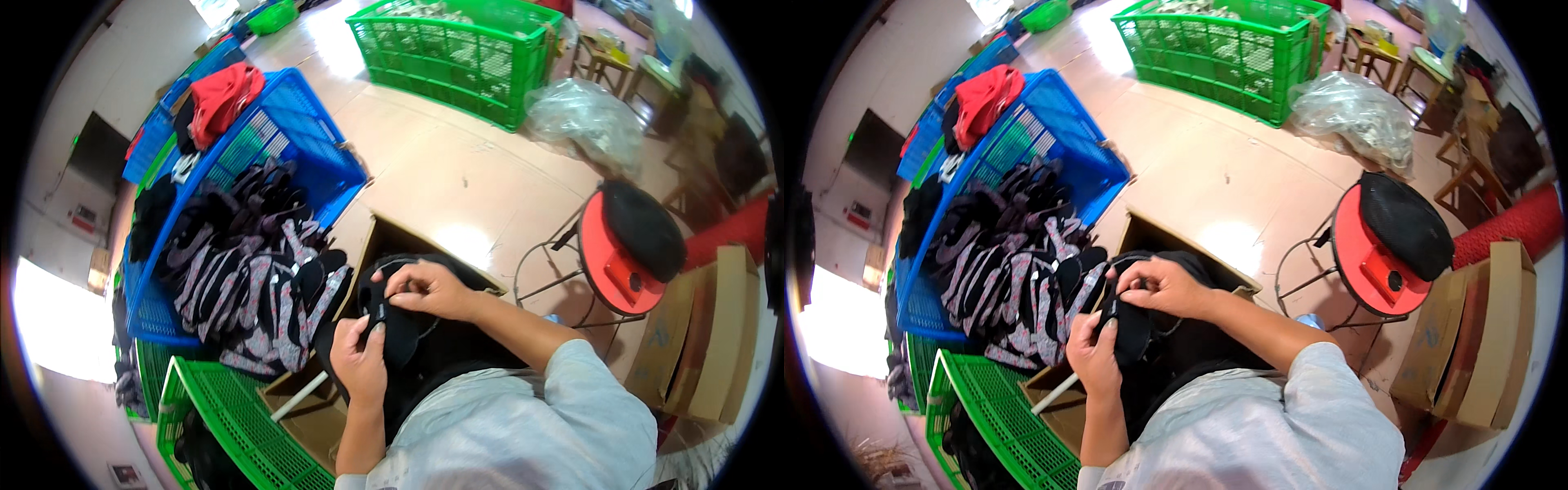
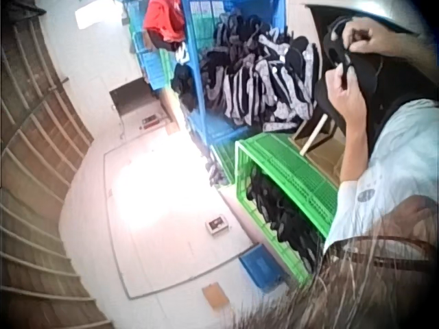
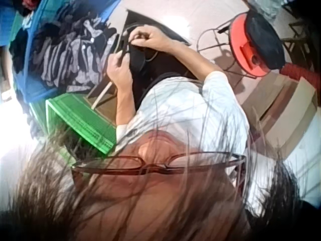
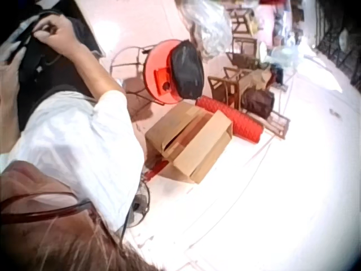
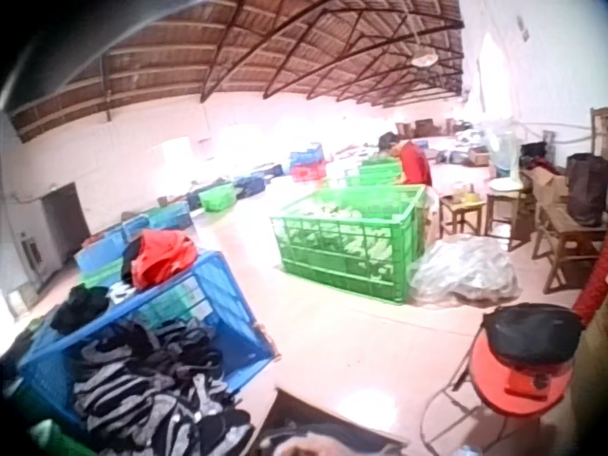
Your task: The person assembles slippers by hand, taking a sole and an upper from a blue crate, attaching a strap, and placing the finished slipper into a green crate. The process is repeated for multiple units.
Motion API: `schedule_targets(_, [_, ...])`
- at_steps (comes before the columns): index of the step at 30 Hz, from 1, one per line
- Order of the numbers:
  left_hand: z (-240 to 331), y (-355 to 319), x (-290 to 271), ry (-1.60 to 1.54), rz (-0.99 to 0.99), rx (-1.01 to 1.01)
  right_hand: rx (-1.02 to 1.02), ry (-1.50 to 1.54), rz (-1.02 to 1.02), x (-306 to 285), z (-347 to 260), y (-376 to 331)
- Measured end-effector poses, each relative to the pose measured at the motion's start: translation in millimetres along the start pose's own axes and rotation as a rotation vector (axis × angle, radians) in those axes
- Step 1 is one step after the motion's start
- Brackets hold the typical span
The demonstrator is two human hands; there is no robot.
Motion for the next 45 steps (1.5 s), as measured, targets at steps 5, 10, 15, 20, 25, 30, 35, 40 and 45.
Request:
schedule_targets(5, [4,2,-3,0.056,0.023,0.048,0.001,-0.036,-0.018,-5,-10,0])
schedule_targets(10, [16,1,-4,0.179,0.073,0.143,0.025,0.056,-0.002,15,-14,0])
schedule_targets(15, [24,0,-1,0.282,0.156,0.304,0.072,0.095,0.114,18,-4,-14])
schedule_targets(20, [23,-6,1,0.405,0.229,0.432,0.044,0.106,0.31,22,18,-37])
schedule_targets(25, [28,-9,3,0.493,0.26,0.468,0.017,0.17,0.443,24,25,-45])
schedule_targets(30, [28,-9,4,0.524,0.251,0.477,-0.013,0.056,0.459,24,30,-41])
schedule_targets(35, [28,-10,4,0.526,0.25,0.484,-0.013,0.068,0.491,24,29,-42])
schedule_targets(40, [28,-11,4,0.505,0.257,0.488,-0.004,0.11,0.506,24,30,-43])
schedule_targets(45, [27,-11,4,0.505,0.255,0.472,-0.019,0.099,0.533,25,27,-42])
Point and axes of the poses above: each hand's wrist, its own y-axis towards the middle knuckle, its own x-axis out of the palm, z = x × y, the point moved 10 cm from there along y, towards the middle knuckle, and after that the axes turned 3 degrees about y, right-handed, at the moved point
